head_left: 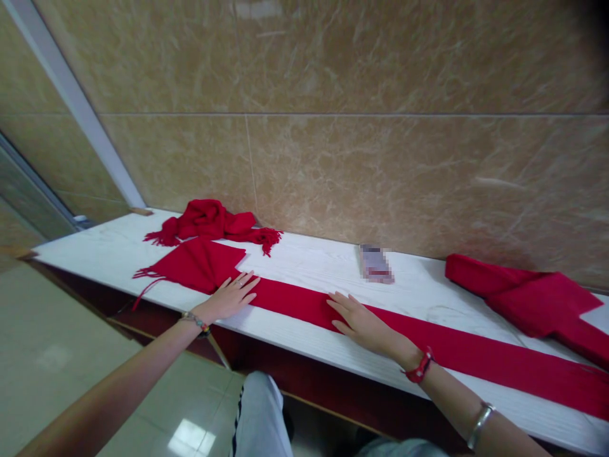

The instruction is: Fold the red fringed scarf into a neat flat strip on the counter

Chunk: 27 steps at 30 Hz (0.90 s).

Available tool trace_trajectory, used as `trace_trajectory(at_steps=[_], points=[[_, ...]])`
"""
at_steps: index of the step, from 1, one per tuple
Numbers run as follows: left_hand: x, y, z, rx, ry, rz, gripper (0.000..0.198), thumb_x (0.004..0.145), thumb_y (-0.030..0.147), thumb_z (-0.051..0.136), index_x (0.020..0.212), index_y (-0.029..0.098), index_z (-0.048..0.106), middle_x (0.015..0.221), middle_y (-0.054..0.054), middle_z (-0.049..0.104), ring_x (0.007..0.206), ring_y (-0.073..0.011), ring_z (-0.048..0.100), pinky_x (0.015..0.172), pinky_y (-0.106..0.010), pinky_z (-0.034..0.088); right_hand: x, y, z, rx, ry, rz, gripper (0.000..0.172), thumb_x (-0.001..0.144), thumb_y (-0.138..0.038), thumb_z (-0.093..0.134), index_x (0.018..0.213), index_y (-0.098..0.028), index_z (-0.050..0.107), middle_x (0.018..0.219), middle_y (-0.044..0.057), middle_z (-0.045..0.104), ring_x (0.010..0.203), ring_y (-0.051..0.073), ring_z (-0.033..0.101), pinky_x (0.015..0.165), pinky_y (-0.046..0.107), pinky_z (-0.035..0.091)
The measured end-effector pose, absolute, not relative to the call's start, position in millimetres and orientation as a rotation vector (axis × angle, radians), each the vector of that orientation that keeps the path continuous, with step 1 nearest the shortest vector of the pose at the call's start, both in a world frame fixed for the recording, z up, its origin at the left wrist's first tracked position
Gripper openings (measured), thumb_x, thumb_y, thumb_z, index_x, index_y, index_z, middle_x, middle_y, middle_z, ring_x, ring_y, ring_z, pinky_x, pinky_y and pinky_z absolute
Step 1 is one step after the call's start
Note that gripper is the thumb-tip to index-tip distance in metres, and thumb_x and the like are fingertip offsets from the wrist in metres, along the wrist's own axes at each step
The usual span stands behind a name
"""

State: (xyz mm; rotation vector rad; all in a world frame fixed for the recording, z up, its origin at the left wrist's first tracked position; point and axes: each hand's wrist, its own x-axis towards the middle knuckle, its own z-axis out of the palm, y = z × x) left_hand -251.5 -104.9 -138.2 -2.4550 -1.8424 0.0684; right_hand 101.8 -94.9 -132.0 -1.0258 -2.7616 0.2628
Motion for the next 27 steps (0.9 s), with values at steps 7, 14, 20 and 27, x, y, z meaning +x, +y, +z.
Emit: trace_trajectory(at_steps=[7, 14, 20, 27], points=[[-230.4, -107.4, -139.8, -2.688, -1.54, -0.026, 0.044, 0.094, 0.032, 0.026, 0.136, 0.025, 0.028, 0.144, -0.005, 0.024, 0.131, -0.0193, 0.021, 0.103, -0.04, 0.023, 35.9, -81.9, -136.4, -0.819, -2.768, 0.206, 0.05, 0.089, -0.036, 0.037, 0.134, -0.013, 0.034, 0.139, 0.012, 0.033, 0.129, 0.022, 0.026, 0.106, 0.042, 0.023], [-236.3, -105.2, -142.4, -2.75, -1.524, 0.008, 0.044, 0.094, 0.033, 0.027, 0.137, 0.025, 0.026, 0.144, -0.004, 0.023, 0.132, -0.0184, 0.019, 0.104, -0.039, 0.02, 33.5, -79.5, -145.1, -0.84, -2.806, 0.251, 0.047, 0.091, -0.036, 0.033, 0.132, -0.013, 0.037, 0.138, 0.012, 0.035, 0.128, 0.021, 0.028, 0.106, 0.043, 0.021], [-217.0, -105.5, -139.9, -2.774, -1.442, -0.094, 0.047, 0.093, 0.038, 0.029, 0.138, 0.023, 0.023, 0.144, -0.004, 0.023, 0.133, -0.0146, 0.015, 0.106, -0.036, 0.013, 22.9, -79.1, -141.6, -0.839, -2.765, 0.271, 0.05, 0.09, -0.037, 0.034, 0.133, -0.011, 0.036, 0.139, 0.013, 0.034, 0.129, 0.021, 0.026, 0.106, 0.041, 0.022], [-217.4, -103.5, -136.8, -2.838, -1.426, -0.023, 0.049, 0.093, 0.042, 0.028, 0.138, 0.024, 0.021, 0.144, -0.002, 0.023, 0.133, -0.0137, 0.014, 0.106, -0.034, 0.011, 22.4, -77.1, -146.2, -0.806, -2.791, 0.288, 0.052, 0.091, -0.04, 0.031, 0.133, -0.011, 0.035, 0.138, 0.013, 0.035, 0.129, 0.021, 0.026, 0.107, 0.04, 0.022]])
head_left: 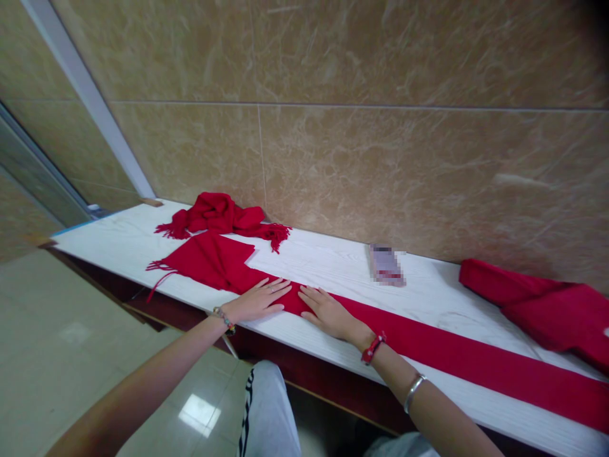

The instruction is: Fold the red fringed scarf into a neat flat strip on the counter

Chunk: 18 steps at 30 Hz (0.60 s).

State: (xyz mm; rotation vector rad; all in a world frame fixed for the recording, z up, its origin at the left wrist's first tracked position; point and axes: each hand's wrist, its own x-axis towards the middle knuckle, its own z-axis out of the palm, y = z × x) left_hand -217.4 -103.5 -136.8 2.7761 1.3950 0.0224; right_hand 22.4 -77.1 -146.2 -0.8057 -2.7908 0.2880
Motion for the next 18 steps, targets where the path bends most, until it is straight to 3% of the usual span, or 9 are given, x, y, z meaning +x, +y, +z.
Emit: trace_trajectory(at_steps=[9, 13, 18], points=[[-217.6, -102.8, -140.6, 2.742, 1.641, 0.096, 0.046, 0.092, 0.032, 0.03, 0.136, 0.019, 0.027, 0.142, -0.006, 0.027, 0.131, -0.0174, 0.021, 0.104, -0.039, 0.02, -1.2, -75.9, -153.3, -1.025, -2.725, 0.229, 0.051, 0.09, -0.032, 0.033, 0.133, -0.004, 0.034, 0.14, 0.016, 0.031, 0.13, 0.024, 0.023, 0.106, 0.043, 0.021], [-209.1, -103.0, -138.4, 2.815, 1.648, 0.206, 0.039, 0.089, 0.023, 0.034, 0.125, 0.014, 0.044, 0.14, -0.009, 0.031, 0.13, -0.0203, 0.023, 0.105, -0.04, 0.021, -9.5, -80.7, -146.2, -1.089, -2.72, 0.205, 0.048, 0.089, -0.026, 0.033, 0.131, -0.004, 0.036, 0.14, 0.017, 0.029, 0.129, 0.027, 0.024, 0.104, 0.046, 0.023], [-199.8, -105.3, -138.2, 2.785, 1.605, 0.264, 0.038, 0.084, 0.013, 0.035, 0.119, 0.012, 0.049, 0.122, -0.012, 0.048, 0.109, -0.0187, 0.047, 0.096, -0.031, 0.036, -22.4, -86.9, -144.7, -1.091, -2.698, 0.186, 0.05, 0.09, -0.029, 0.034, 0.133, -0.004, 0.033, 0.141, 0.016, 0.027, 0.13, 0.025, 0.024, 0.105, 0.041, 0.023]])
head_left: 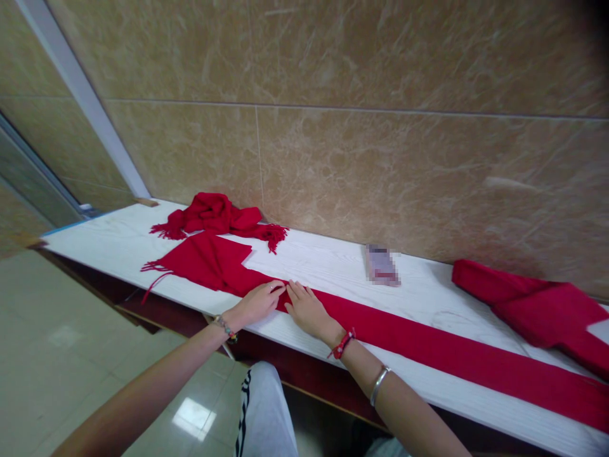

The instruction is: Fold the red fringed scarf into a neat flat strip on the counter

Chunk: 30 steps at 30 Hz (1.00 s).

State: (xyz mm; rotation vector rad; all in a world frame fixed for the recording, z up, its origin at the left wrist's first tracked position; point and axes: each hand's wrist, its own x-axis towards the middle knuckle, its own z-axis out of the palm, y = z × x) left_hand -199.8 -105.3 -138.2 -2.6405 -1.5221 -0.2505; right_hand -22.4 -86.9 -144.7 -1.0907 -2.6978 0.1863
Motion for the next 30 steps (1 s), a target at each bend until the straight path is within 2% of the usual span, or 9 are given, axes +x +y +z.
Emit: trace_trajectory(at_steps=[5, 8, 11, 14, 17, 20, 23, 26, 30], points=[[-198.1, -109.6, -136.9, -2.519, -1.701, -0.178, 0.041, 0.082, 0.017, 0.038, 0.122, 0.015, 0.046, 0.119, -0.012, 0.047, 0.107, -0.0237, 0.045, 0.09, -0.037, 0.038, -6.8, -87.1, -153.6, -1.117, -2.691, 0.159, 0.054, 0.09, -0.037, 0.032, 0.133, -0.002, 0.033, 0.14, 0.017, 0.028, 0.13, 0.025, 0.024, 0.105, 0.041, 0.023], [-197.2, -112.5, -131.3, -2.331, -1.907, -0.066, 0.042, 0.083, 0.027, 0.038, 0.123, 0.013, 0.045, 0.123, -0.015, 0.044, 0.11, -0.0299, 0.041, 0.084, -0.044, 0.04, 15.3, -89.0, -156.1, -1.168, -2.674, 0.144, 0.057, 0.09, -0.039, 0.031, 0.133, -0.001, 0.032, 0.14, 0.018, 0.027, 0.13, 0.027, 0.023, 0.105, 0.041, 0.024], [-196.1, -115.1, -123.9, -2.089, -2.117, 0.044, 0.044, 0.085, 0.032, 0.036, 0.121, 0.009, 0.046, 0.119, -0.02, 0.046, 0.104, -0.0335, 0.043, 0.077, -0.046, 0.041, 35.1, -93.5, -156.8, -1.224, -2.636, 0.127, 0.058, 0.09, -0.041, 0.029, 0.132, -0.001, 0.033, 0.14, 0.019, 0.027, 0.13, 0.027, 0.022, 0.105, 0.042, 0.024], [-188.3, -116.5, -118.0, -1.981, -2.181, 0.112, 0.039, 0.084, 0.025, 0.036, 0.114, 0.005, 0.051, 0.109, -0.021, 0.05, 0.097, -0.0325, 0.047, 0.074, -0.044, 0.042, 43.9, -97.7, -156.5, -1.241, -2.627, 0.121, 0.059, 0.09, -0.041, 0.029, 0.132, 0.0, 0.034, 0.14, 0.019, 0.027, 0.13, 0.027, 0.022, 0.106, 0.041, 0.023], [-173.5, -116.1, -118.1, -2.286, -1.944, 0.071, 0.036, 0.081, 0.015, 0.037, 0.113, 0.011, 0.052, 0.111, -0.017, 0.05, 0.099, -0.028, 0.047, 0.078, -0.04, 0.042, 43.5, -99.4, -157.0, -1.254, -2.613, 0.11, 0.057, 0.09, -0.039, 0.032, 0.131, 0.0, 0.035, 0.139, 0.019, 0.028, 0.13, 0.026, 0.022, 0.106, 0.041, 0.022], [-167.3, -112.7, -123.4, -2.502, -1.744, -0.044, 0.037, 0.084, 0.017, 0.035, 0.119, 0.018, 0.048, 0.118, -0.011, 0.047, 0.103, -0.0242, 0.045, 0.081, -0.036, 0.042, 42.1, -99.1, -159.7, -1.244, -2.592, 0.091, 0.056, 0.09, -0.038, 0.033, 0.131, -0.001, 0.036, 0.139, 0.019, 0.029, 0.13, 0.026, 0.022, 0.106, 0.042, 0.022], [-180.7, -108.0, -126.6, -2.286, -1.948, -0.069, 0.034, 0.089, 0.025, 0.031, 0.118, 0.02, 0.048, 0.117, -0.011, 0.048, 0.098, -0.0255, 0.047, 0.075, -0.038, 0.044, 42.9, -98.5, -163.1, -1.22, -2.579, 0.079, 0.055, 0.09, -0.039, 0.03, 0.131, -0.004, 0.036, 0.139, 0.018, 0.029, 0.13, 0.026, 0.022, 0.105, 0.044, 0.023], [-202.0, -106.4, -124.5, -1.982, -2.149, 0.004, 0.036, 0.09, 0.031, 0.03, 0.114, 0.016, 0.052, 0.112, -0.014, 0.052, 0.094, -0.0287, 0.049, 0.073, -0.042, 0.044, 44.1, -98.3, -164.4, -1.212, -2.579, 0.087, 0.055, 0.09, -0.039, 0.029, 0.132, -0.004, 0.036, 0.139, 0.017, 0.029, 0.13, 0.027, 0.022, 0.105, 0.045, 0.024], [-208.0, -109.1, -119.8, -1.894, -2.195, 0.076, 0.035, 0.089, 0.028, 0.032, 0.112, 0.012, 0.053, 0.109, -0.017, 0.052, 0.096, -0.0307, 0.048, 0.074, -0.044, 0.042, 43.7, -99.0, -163.0, -1.242, -2.589, 0.098, 0.056, 0.09, -0.039, 0.031, 0.132, -0.002, 0.036, 0.139, 0.018, 0.029, 0.13, 0.027, 0.023, 0.105, 0.043, 0.023]])
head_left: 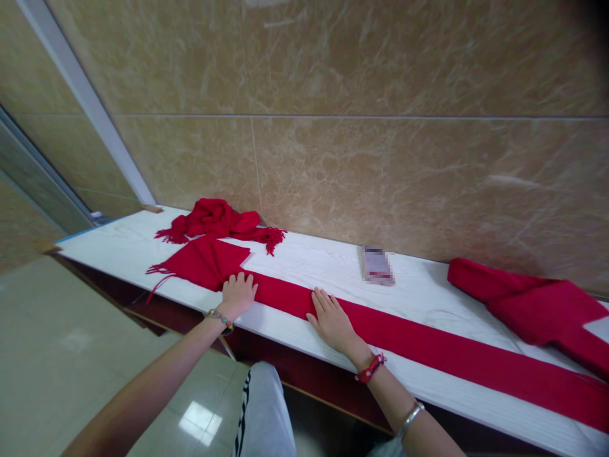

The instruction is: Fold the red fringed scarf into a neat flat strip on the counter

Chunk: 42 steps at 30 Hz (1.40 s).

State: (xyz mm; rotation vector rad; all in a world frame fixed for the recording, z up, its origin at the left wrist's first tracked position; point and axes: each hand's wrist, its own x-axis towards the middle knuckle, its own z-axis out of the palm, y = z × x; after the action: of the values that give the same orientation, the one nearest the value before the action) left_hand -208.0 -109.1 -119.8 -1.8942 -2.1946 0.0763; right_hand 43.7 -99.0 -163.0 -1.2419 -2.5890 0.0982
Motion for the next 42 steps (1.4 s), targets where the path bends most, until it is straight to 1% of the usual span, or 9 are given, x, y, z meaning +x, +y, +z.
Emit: trace_trajectory(at_steps=[6, 9, 13, 17, 21, 26, 35, 39, 42], points=[[-188.7, -106.5, -124.9, -2.433, -1.783, -0.005, 0.038, 0.088, 0.018, 0.033, 0.123, 0.023, 0.046, 0.119, -0.007, 0.048, 0.1, -0.0214, 0.046, 0.079, -0.032, 0.042, 42.3, -100.3, -159.7, -1.266, -2.61, 0.1, 0.056, 0.089, -0.037, 0.033, 0.131, -0.001, 0.036, 0.139, 0.018, 0.03, 0.13, 0.027, 0.024, 0.105, 0.042, 0.023], [-197.8, -104.2, -127.5, -2.266, -1.927, -0.021, 0.037, 0.09, 0.026, 0.032, 0.124, 0.023, 0.046, 0.12, -0.009, 0.047, 0.1, -0.0254, 0.046, 0.075, -0.036, 0.043, 42.5, -100.9, -158.0, -1.272, -2.611, 0.094, 0.055, 0.089, -0.037, 0.033, 0.131, -0.002, 0.036, 0.139, 0.018, 0.03, 0.129, 0.027, 0.025, 0.105, 0.041, 0.023], [-215.7, -104.4, -122.9, -1.871, -2.226, 0.064, 0.041, 0.089, 0.034, 0.033, 0.119, 0.011, 0.049, 0.114, -0.019, 0.049, 0.097, -0.0325, 0.048, 0.072, -0.042, 0.043, 42.1, -101.5, -156.5, -1.283, -2.614, 0.095, 0.056, 0.089, -0.038, 0.033, 0.132, -0.001, 0.035, 0.139, 0.018, 0.03, 0.129, 0.026, 0.025, 0.105, 0.041, 0.022], [-217.1, -105.2, -116.7, -1.868, -2.258, 0.135, 0.036, 0.086, 0.023, 0.037, 0.115, 0.005, 0.051, 0.107, -0.022, 0.053, 0.1, -0.033, 0.049, 0.076, -0.043, 0.043, 42.1, -101.5, -156.8, -1.292, -2.596, 0.104, 0.056, 0.089, -0.038, 0.034, 0.132, -0.002, 0.036, 0.139, 0.017, 0.03, 0.13, 0.025, 0.024, 0.106, 0.04, 0.022], [-211.7, -105.0, -119.0, -2.28, -1.908, 0.074, 0.047, 0.082, 0.011, 0.039, 0.128, 0.02, 0.041, 0.135, -0.01, 0.036, 0.124, -0.0248, 0.032, 0.096, -0.037, 0.033, 45.0, -100.5, -155.8, -1.254, -2.568, 0.127, 0.053, 0.089, -0.036, 0.034, 0.132, -0.005, 0.036, 0.14, 0.015, 0.03, 0.131, 0.023, 0.022, 0.106, 0.04, 0.022], [-194.9, -106.0, -131.0, -2.649, -1.551, -0.113, 0.042, 0.091, 0.027, 0.032, 0.133, 0.021, 0.034, 0.143, -0.007, 0.025, 0.132, -0.0224, 0.017, 0.104, -0.039, 0.023, 45.4, -99.0, -155.0, -1.247, -2.566, 0.131, 0.051, 0.089, -0.032, 0.034, 0.133, -0.007, 0.035, 0.14, 0.013, 0.031, 0.13, 0.023, 0.023, 0.106, 0.041, 0.021], [-169.7, -109.5, -131.1, -2.817, -1.643, 0.059, 0.043, 0.093, 0.031, 0.028, 0.135, 0.027, 0.028, 0.142, -0.001, 0.028, 0.13, -0.0206, 0.022, 0.102, -0.045, 0.023, 63.3, -102.9, -155.3, -1.284, -2.621, 0.127, 0.051, 0.09, -0.035, 0.031, 0.134, -0.008, 0.033, 0.141, 0.012, 0.029, 0.129, 0.024, 0.026, 0.104, 0.042, 0.024], [-141.1, -107.7, -125.9, -2.653, -1.683, -0.071, 0.04, 0.092, 0.029, 0.029, 0.129, 0.019, 0.04, 0.136, -0.007, 0.039, 0.126, -0.0216, 0.032, 0.101, -0.043, 0.025, 74.4, -106.4, -154.7, -1.371, -2.587, 0.102, 0.052, 0.09, -0.035, 0.031, 0.133, -0.005, 0.034, 0.141, 0.015, 0.028, 0.129, 0.025, 0.025, 0.104, 0.042, 0.025], [-111.0, -104.4, -131.2, -2.664, -1.587, -0.14, 0.044, 0.092, 0.029, 0.029, 0.132, 0.014, 0.035, 0.14, -0.008, 0.032, 0.129, -0.0209, 0.025, 0.103, -0.039, 0.024, 73.1, -107.7, -156.5, -1.387, -2.562, 0.077, 0.052, 0.09, -0.035, 0.031, 0.133, -0.005, 0.033, 0.14, 0.014, 0.029, 0.13, 0.025, 0.024, 0.104, 0.042, 0.024]])
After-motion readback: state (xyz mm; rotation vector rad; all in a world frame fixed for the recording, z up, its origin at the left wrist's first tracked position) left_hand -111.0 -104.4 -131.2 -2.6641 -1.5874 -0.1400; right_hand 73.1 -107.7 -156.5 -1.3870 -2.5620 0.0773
